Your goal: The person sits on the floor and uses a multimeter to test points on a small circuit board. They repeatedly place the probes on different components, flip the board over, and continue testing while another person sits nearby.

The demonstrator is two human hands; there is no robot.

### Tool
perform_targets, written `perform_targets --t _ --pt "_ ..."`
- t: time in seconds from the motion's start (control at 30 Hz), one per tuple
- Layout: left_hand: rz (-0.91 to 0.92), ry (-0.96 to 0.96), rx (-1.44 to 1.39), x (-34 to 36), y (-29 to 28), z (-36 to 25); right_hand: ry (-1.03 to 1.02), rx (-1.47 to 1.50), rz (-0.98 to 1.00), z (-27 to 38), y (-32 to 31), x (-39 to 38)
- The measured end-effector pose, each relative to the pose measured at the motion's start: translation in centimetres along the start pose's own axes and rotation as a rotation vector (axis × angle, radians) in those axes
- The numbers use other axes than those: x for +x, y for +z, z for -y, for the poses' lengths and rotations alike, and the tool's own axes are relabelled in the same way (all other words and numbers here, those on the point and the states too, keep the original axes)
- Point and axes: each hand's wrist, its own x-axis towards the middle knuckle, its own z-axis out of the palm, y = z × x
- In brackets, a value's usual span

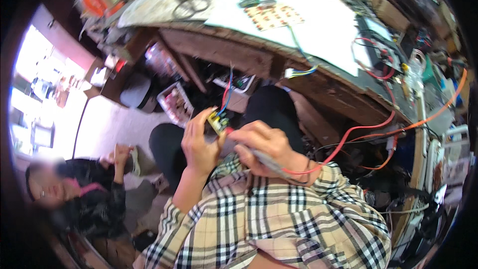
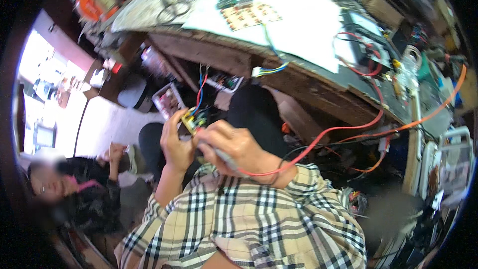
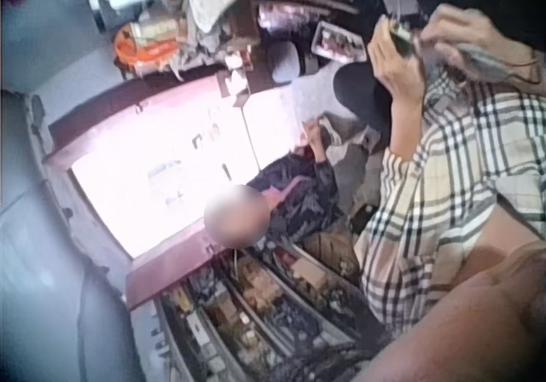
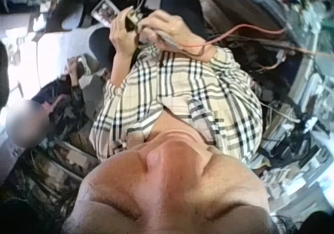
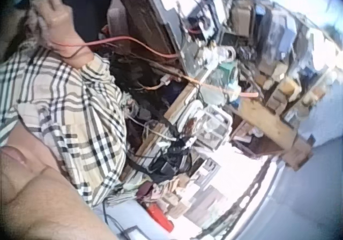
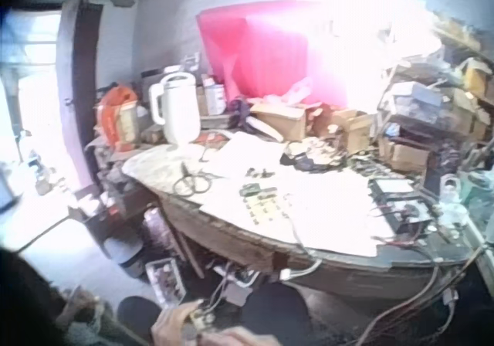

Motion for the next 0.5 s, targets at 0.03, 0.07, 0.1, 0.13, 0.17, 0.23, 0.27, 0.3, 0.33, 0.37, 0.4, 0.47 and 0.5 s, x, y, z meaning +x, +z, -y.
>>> perform_targets --t 0.03,0.07,0.1,0.13,0.17,0.23,0.27,0.3,0.33,0.37,0.4,0.47,0.5 --pt "-0.034 -0.103 -0.062 -0.54 0.1 0.34 -0.013 0.002 -0.009 0.3 0.03 0.11" --pt "-0.057 -0.186 -0.135 -0.65 0.5 0.66 -0.013 -0.012 -0.038 0.15 -0.05 -0.01" --pt "-0.057 -0.234 -0.164 -0.54 0.57 0.69 -0.036 -0.017 -0.05 -0.23 -0.03 -0.18" --pt "-0.058 -0.281 -0.195 -0.59 0.6 0.65 -0.057 -0.022 -0.062 -0.5 0.11 -0.35" --pt "-0.052 -0.358 -0.361 -0.45 0.96 0.3 -0.038 -0.018 -0.061 -0.52 -0.05 -0.27" --pt "-0.054 -0.418 -0.516 -0.67 0.93 0.35 0.054 0.049 -0.089 -0.49 0.62 -0.8" --pt "-0.063 -0.42 -0.56 -0.71 1.0 0.52 0.071 0.071 -0.094 -0.53 0.74 -0.77" --pt "-0.061 -0.41 -0.602 -0.83 1.06 0.87 0.081 0.08 -0.094 -0.42 0.8 -0.66" --pt "-0.059 -0.432 -0.633 -0.85 0.89 0.79 0.081 0.089 -0.092 -0.39 0.86 -0.64" --pt "-0.056 -0.451 -0.669 -0.74 0.83 0.63 0.082 0.092 -0.091 -0.45 0.87 -0.62" --pt "-0.051 -0.47 -0.706 -0.63 0.75 0.46 0.083 0.095 -0.091 -0.46 0.88 -0.61" --pt "-0.041 -0.459 -0.715 -0.58 0.65 0.34 0.083 0.108 -0.094 -0.43 0.9 -0.59" --pt "-0.038 -0.454 -0.707 -0.6 0.65 0.33 0.082 0.114 -0.092 -0.45 0.9 -0.56"
